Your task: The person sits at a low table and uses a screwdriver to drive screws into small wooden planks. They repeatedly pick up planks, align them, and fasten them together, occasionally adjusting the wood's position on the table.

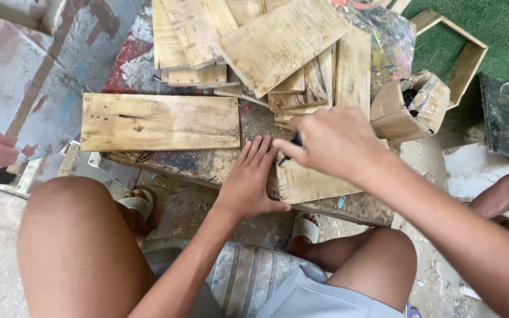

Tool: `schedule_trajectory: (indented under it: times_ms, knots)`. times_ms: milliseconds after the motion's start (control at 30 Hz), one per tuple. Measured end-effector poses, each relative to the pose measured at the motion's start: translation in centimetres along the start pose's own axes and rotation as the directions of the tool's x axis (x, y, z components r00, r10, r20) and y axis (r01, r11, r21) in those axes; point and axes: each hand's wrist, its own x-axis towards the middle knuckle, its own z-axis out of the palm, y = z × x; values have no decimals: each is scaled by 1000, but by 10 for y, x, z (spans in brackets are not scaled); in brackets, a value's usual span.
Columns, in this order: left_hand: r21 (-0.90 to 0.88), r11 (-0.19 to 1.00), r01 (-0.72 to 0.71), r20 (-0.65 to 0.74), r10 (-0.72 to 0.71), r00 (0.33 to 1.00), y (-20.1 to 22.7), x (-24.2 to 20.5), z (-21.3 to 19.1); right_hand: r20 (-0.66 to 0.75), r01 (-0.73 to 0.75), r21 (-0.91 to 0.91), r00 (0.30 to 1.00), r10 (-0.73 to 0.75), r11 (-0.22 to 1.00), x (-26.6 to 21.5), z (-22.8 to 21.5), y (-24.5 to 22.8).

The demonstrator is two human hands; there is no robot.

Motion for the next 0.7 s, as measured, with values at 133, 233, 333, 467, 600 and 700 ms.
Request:
schedule_trajectory:
  times_ms: [133, 233, 333, 467, 600, 700]
  knots:
    - [7, 1000, 30, 40, -30, 999, 5, 0, -8, 95, -32, -39, 995, 36, 999, -12, -22, 10]
    - [17, 1000, 25, 52, -26, 998, -3, 3, 2, 206, -108, 83, 975, 90, 991, -26, -30, 26]
    - [23, 990, -136, -110, 138, 984, -18, 4, 25, 181, -222, 117, 963, 199, 968, -40, -22, 44]
    - [30, 990, -138, -113, 141, 984, -19, 6, 26, -86, -79, 254, 991, 104, 964, -52, -9, 55]
    - [29, 988, -153, -134, 156, 979, -20, 6, 28, -114, 22, 181, 993, -1, 983, -49, 2, 43]
    - [30, 988, -150, -121, 152, 981, -19, 7, 27, -113, 123, 243, 989, -97, 962, -43, 6, 35]
